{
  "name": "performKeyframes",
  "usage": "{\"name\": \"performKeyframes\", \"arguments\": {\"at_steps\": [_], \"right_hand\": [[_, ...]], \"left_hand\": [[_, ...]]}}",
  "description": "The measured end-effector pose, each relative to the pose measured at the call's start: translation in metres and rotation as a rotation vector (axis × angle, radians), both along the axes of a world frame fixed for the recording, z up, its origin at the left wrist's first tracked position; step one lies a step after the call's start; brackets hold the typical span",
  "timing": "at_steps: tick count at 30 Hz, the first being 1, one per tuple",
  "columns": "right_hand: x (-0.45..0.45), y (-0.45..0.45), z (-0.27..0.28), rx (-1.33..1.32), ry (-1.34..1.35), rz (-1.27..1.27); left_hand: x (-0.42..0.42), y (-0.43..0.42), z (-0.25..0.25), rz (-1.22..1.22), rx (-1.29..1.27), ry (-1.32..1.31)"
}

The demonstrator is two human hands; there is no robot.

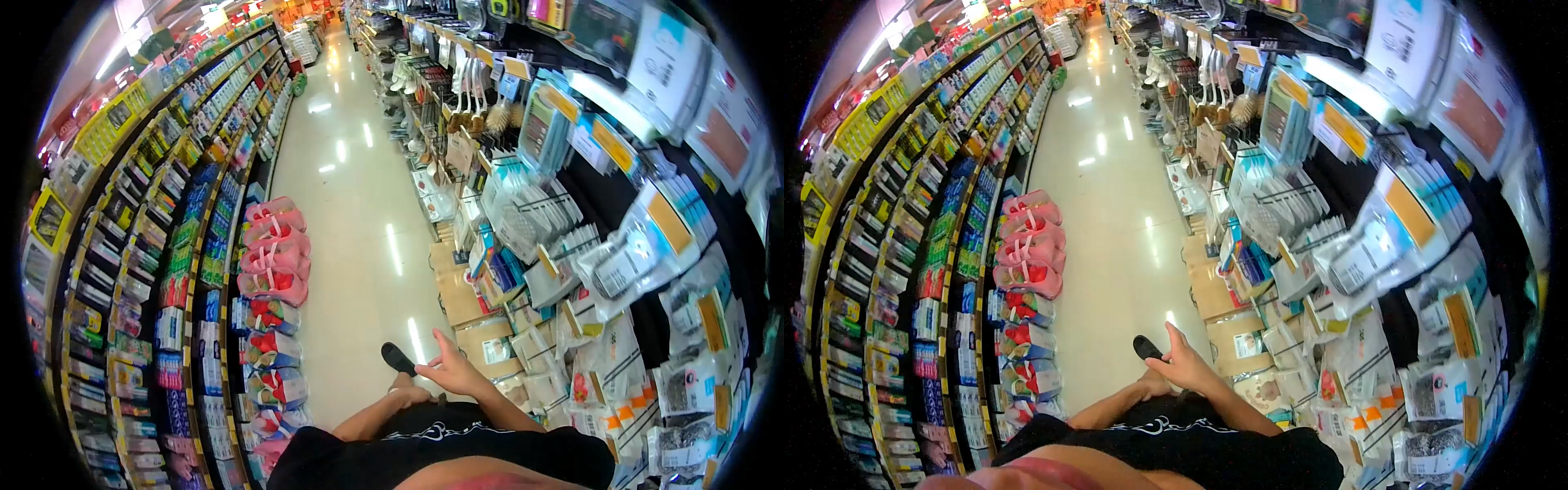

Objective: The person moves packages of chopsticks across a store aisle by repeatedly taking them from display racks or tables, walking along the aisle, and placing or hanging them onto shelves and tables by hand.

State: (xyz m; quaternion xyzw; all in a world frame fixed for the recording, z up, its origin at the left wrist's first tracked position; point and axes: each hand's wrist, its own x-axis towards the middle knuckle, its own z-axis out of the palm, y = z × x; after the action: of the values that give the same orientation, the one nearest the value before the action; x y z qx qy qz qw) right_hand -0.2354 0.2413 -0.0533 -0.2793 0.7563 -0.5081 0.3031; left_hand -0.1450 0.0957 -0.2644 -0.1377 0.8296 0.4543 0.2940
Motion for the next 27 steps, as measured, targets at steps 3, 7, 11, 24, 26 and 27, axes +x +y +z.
{"name": "performKeyframes", "arguments": {"at_steps": [3, 7, 11, 24, 26, 27], "right_hand": [[-0.044, -0.041, 0.003, 0.022, -0.043, -0.01], [-0.111, -0.115, 0.008, 0.026, -0.074, -0.012], [-0.168, -0.189, 0.027, -0.014, -0.096, 0.054], [-0.358, -0.378, -0.006, -0.059, -0.379, 0.248], [-0.399, -0.41, -0.016, -0.105, -0.384, 0.272], [-0.421, -0.426, -0.015, -0.098, -0.375, 0.272]], "left_hand": [[-0.06, -0.041, -0.026, -0.115, 0.104, 0.005], [-0.134, -0.102, -0.039, -0.187, 0.155, 0.015], [-0.197, -0.164, -0.044, -0.212, 0.162, 0.014], [-0.357, -0.351, -0.063, -0.041, 0.184, -0.057], [-0.392, -0.383, -0.071, -0.001, 0.179, -0.07], [-0.411, -0.4, -0.078, 0.019, 0.172, -0.072]]}}
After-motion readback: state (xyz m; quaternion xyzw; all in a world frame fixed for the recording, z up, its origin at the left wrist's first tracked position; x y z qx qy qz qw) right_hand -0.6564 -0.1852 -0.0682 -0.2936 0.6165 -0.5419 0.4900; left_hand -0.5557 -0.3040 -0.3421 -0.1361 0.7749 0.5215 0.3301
